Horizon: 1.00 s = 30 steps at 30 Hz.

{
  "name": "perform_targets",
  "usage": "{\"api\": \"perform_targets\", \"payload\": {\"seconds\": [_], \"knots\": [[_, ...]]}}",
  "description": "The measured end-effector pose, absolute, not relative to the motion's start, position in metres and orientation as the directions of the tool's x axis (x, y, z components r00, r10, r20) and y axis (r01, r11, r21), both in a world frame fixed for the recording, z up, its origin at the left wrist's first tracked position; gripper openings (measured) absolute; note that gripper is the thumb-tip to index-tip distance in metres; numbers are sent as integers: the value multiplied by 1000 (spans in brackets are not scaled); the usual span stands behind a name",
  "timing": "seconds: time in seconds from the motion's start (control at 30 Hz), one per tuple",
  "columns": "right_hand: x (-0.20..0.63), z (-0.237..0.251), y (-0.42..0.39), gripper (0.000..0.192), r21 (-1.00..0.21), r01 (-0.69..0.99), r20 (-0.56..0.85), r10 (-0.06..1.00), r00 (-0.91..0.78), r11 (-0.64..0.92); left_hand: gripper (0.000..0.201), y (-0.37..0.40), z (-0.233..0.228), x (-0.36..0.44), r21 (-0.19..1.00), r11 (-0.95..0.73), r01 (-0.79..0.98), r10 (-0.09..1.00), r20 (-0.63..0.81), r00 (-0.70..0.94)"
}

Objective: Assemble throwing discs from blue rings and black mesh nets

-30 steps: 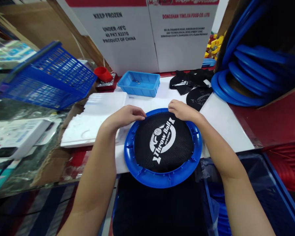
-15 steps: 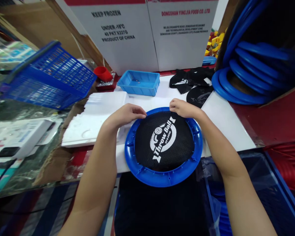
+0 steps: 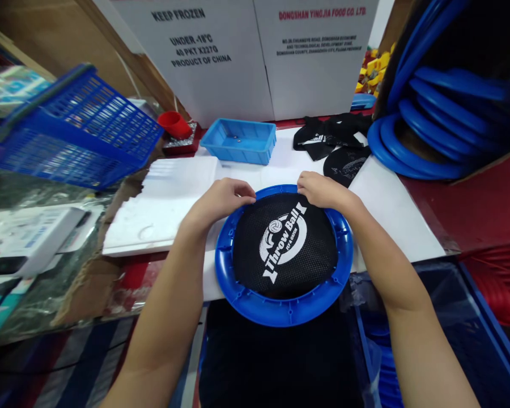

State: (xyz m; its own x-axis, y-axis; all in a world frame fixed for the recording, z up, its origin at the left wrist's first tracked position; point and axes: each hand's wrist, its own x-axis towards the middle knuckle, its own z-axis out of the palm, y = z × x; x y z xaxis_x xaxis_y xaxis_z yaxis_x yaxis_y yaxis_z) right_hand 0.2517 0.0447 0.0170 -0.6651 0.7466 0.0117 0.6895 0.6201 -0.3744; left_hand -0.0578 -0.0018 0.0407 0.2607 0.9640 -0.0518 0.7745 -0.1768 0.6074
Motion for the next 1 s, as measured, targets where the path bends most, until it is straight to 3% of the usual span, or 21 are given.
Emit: {"api": "perform_targets", "payload": {"seconds": [0.2, 0.33, 0.43, 0.6, 0.83, 1.0], "knots": [[239, 18, 39, 25, -511, 583, 143, 731, -667, 632, 17, -5, 41, -42, 632, -306, 712, 930, 39, 365], [230, 12, 35, 14, -551, 536, 191, 722, -665, 640, 14, -6, 31, -26, 513, -439, 738, 887, 116, 447], [228, 11, 34, 9, -590, 537, 204, 755, -623, 603, 18, -7, 28, -21, 477, -447, 756, 889, 143, 435], [229, 14, 33, 12, -663, 505, 184, 775, -605, 552, 16, -4, 29, -26, 594, -374, 712, 922, 158, 353], [224, 7, 38, 18, -623, 522, 202, 765, -612, 582, 14, 8, 18, -34, 753, -249, 609, 956, 91, 278], [225, 5, 46, 17, -674, 531, 143, 797, -587, 513, 18, 12, 15, -38, 797, -218, 563, 962, 78, 262]]}}
